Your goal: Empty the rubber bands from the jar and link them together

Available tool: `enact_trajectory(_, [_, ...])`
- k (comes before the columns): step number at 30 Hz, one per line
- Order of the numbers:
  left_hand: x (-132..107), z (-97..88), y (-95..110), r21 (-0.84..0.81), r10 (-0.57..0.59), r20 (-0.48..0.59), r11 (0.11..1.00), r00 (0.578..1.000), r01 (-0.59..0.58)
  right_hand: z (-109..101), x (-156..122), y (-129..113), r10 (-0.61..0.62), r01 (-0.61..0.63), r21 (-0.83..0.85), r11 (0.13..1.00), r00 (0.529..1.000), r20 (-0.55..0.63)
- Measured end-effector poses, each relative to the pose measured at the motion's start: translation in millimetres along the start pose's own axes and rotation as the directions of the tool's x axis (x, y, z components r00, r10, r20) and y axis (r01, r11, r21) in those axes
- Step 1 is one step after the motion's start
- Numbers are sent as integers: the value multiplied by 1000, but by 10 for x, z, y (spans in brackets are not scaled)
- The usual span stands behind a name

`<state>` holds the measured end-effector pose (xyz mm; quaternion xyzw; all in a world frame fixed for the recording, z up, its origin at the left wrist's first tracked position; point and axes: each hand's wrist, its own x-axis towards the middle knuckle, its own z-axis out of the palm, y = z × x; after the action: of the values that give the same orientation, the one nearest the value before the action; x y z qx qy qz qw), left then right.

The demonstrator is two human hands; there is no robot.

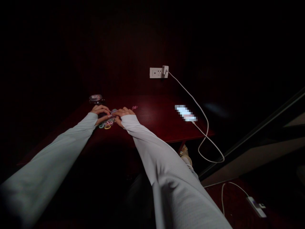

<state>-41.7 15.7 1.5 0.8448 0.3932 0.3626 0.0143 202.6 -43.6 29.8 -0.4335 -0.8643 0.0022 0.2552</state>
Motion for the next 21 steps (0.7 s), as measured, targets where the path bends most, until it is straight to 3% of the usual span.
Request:
enact_trajectory(5, [-43, -48, 166, -5, 37, -34, 999, 999, -37, 34, 22, 86, 117, -109, 76, 991, 987, -106])
enact_trajectory(12, [-42, -35, 217, -18, 44, 32, 999, 998, -44, 87, 44, 118, 29, -26, 95, 995, 999, -26])
enact_trajectory(21, [-35, -15, 165, -37, 39, 44, 999, 998, -37, 121, 88, 139, 34, -33, 70, 997, 999, -16])
